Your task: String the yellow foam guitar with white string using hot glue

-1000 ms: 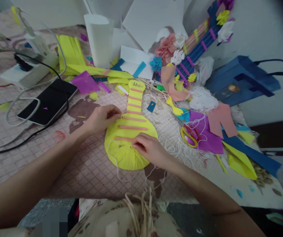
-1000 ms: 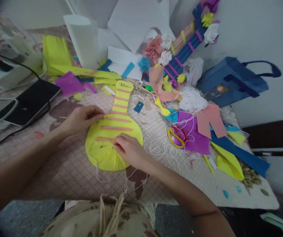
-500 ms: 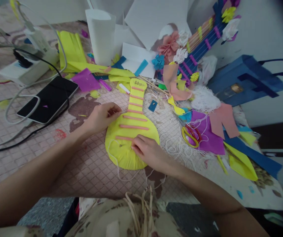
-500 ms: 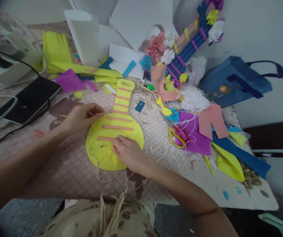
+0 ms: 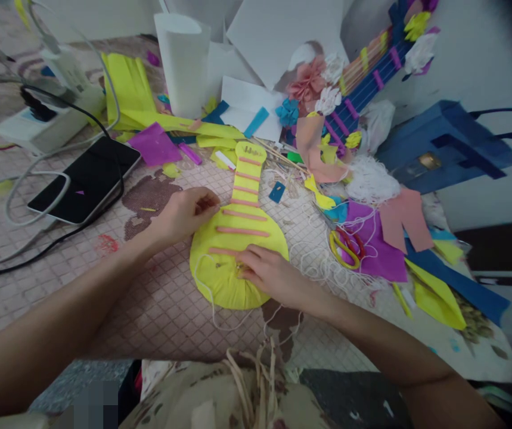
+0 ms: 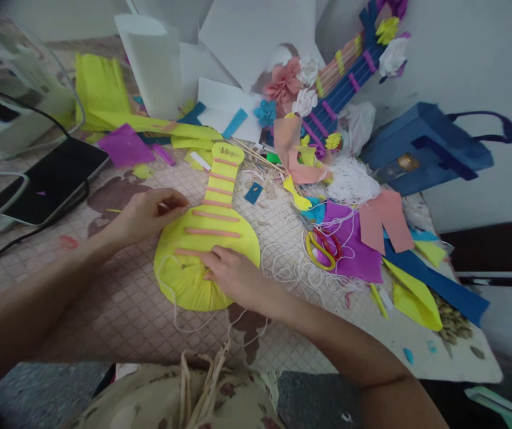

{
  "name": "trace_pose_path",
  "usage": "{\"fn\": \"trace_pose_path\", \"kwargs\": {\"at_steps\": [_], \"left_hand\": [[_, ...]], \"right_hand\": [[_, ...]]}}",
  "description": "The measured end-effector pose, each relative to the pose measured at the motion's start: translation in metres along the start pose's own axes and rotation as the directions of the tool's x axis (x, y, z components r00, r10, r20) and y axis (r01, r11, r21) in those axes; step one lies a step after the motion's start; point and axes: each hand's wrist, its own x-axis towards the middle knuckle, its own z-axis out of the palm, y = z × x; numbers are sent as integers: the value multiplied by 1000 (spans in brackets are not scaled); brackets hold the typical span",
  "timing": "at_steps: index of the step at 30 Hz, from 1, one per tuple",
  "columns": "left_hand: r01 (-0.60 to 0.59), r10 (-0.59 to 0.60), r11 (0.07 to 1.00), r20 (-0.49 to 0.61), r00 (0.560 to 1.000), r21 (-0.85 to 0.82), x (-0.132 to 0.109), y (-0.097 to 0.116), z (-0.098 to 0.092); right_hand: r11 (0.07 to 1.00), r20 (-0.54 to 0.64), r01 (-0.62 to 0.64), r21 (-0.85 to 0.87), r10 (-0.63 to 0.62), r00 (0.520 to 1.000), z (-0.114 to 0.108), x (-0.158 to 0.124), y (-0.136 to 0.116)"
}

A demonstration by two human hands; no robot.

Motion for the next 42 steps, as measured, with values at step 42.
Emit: {"fn": "trace_pose_path", "kwargs": {"at_steps": [42], "left_hand": [[-18,14,997,48,999,79,1,-2,-2]], "right_hand": [[903,-414,-285,322,405,815,-36,-4,96]]}}
